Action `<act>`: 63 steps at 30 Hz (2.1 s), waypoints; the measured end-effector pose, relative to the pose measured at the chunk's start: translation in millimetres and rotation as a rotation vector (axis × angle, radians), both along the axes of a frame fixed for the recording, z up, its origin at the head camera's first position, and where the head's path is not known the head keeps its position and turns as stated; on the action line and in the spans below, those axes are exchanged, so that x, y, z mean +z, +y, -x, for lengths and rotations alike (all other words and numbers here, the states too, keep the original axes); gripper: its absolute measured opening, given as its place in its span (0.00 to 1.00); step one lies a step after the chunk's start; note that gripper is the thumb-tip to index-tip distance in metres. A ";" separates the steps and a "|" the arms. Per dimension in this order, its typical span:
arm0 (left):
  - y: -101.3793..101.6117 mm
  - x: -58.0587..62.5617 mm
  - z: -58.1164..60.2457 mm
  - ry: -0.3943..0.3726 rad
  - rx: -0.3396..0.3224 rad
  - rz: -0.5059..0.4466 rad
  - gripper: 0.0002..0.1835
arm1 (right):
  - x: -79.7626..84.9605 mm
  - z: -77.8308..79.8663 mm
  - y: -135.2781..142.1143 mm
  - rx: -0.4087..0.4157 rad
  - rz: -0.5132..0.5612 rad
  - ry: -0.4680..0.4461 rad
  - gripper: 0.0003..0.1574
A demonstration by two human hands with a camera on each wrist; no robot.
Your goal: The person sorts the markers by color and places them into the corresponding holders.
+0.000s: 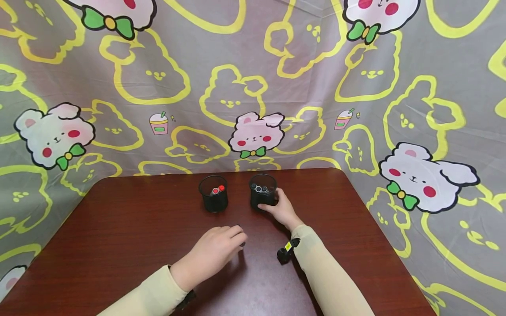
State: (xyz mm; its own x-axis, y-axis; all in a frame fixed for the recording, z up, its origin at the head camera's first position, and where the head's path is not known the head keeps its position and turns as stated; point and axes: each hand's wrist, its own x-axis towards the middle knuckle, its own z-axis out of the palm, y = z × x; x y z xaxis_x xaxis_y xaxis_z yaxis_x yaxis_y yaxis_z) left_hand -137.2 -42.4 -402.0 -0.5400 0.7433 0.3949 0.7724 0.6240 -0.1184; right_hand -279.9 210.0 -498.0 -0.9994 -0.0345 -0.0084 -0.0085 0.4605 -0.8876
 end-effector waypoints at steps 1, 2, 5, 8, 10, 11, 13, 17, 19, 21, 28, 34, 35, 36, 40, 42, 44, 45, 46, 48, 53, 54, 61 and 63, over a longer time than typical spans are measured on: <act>-0.8 0.6 0.7 0.002 0.007 -0.006 0.10 | 0.4 -0.2 -0.3 0.000 0.001 -0.001 0.50; -1.6 1.1 1.4 0.009 0.013 -0.011 0.10 | 0.9 -0.4 -0.6 0.000 0.003 -0.002 0.50; -3.5 2.2 3.0 0.032 0.029 -0.031 0.11 | 1.5 -0.8 -1.1 0.000 0.006 -0.002 0.50; -5.0 2.4 4.5 0.046 0.036 -0.053 0.12 | 1.2 -0.9 -0.6 0.002 0.006 -0.004 0.50; -6.0 2.2 5.2 0.041 0.040 -0.071 0.12 | 1.1 -0.9 -0.3 0.003 0.008 -0.005 0.50; -6.5 2.3 5.6 0.037 0.042 -0.079 0.12 | 1.2 -1.0 -0.3 0.003 0.008 -0.005 0.50; -7.5 2.2 6.3 0.034 0.046 -0.096 0.12 | 1.0 -1.0 -0.3 0.003 0.008 -0.005 0.50; -9.5 2.5 7.7 0.046 0.056 -0.129 0.13 | 0.7 -0.7 -0.5 0.000 0.002 -0.005 0.50; -10.6 2.5 8.5 0.054 0.059 -0.151 0.12 | 0.6 -0.7 -0.7 -0.002 0.000 -0.006 0.50; -11.5 2.4 9.1 0.056 0.055 -0.179 0.12 | 0.2 -0.4 -0.5 -0.001 -0.004 -0.003 0.50; -13.7 1.2 10.1 0.069 0.029 -0.267 0.11 | -0.8 0.2 -0.7 -0.003 -0.012 0.005 0.49; -15.4 5.9 10.7 0.101 0.015 -0.321 0.12 | 0.0 -0.6 -1.0 -0.002 -0.008 0.005 0.49; -15.9 7.5 11.0 0.105 0.013 -0.333 0.13 | -0.3 -0.4 -0.8 -0.001 -0.009 0.005 0.49; -16.5 9.3 11.4 0.108 0.013 -0.344 0.13 | -0.7 -0.1 -0.8 -0.002 -0.011 0.006 0.49; -18.6 18.4 12.6 0.108 0.017 -0.392 0.12 | -1.1 0.3 -1.0 -0.006 -0.012 0.008 0.49; -19.5 22.6 13.1 0.104 0.019 -0.416 0.13 | -1.0 0.1 -1.2 -0.010 -0.011 0.007 0.49; -20.5 26.4 13.3 0.100 0.022 -0.441 0.13 | -1.1 0.4 -1.3 -0.010 -0.015 0.007 0.49; -20.9 27.9 13.5 0.099 0.025 -0.455 0.14 | -1.1 0.4 -1.4 -0.011 -0.016 0.008 0.49; -21.3 29.3 13.7 0.101 0.029 -0.467 0.14 | -1.1 0.3 -1.7 -0.012 -0.016 0.009 0.49; -21.9 32.4 13.8 0.102 0.034 -0.495 0.15 | -0.9 0.0 -2.2 -0.012 -0.015 0.009 0.49; -22.6 39.6 14.1 0.103 0.051 -0.553 0.15 | -1.6 0.5 -1.9 -0.008 -0.015 0.008 0.49; -22.6 41.0 14.2 0.101 0.056 -0.563 0.15 | -1.8 0.7 -1.7 -0.007 -0.013 0.008 0.49; -22.4 48.2 17.6 0.097 0.071 -0.612 0.16 | -0.4 0.5 -1.8 -0.005 0.001 0.024 0.48; -22.2 50.6 19.3 0.107 0.071 -0.624 0.16 | -0.8 0.8 -1.6 -0.004 -0.001 0.026 0.48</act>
State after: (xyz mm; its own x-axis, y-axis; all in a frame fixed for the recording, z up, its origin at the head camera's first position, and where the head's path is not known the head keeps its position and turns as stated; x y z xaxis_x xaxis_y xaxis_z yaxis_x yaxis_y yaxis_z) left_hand -156.5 -64.6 -351.5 -0.5128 0.3201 0.7966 0.7308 0.6497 0.2093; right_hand -280.7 208.4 -498.9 -0.9994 -0.0305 0.0174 -0.0295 0.4614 -0.8867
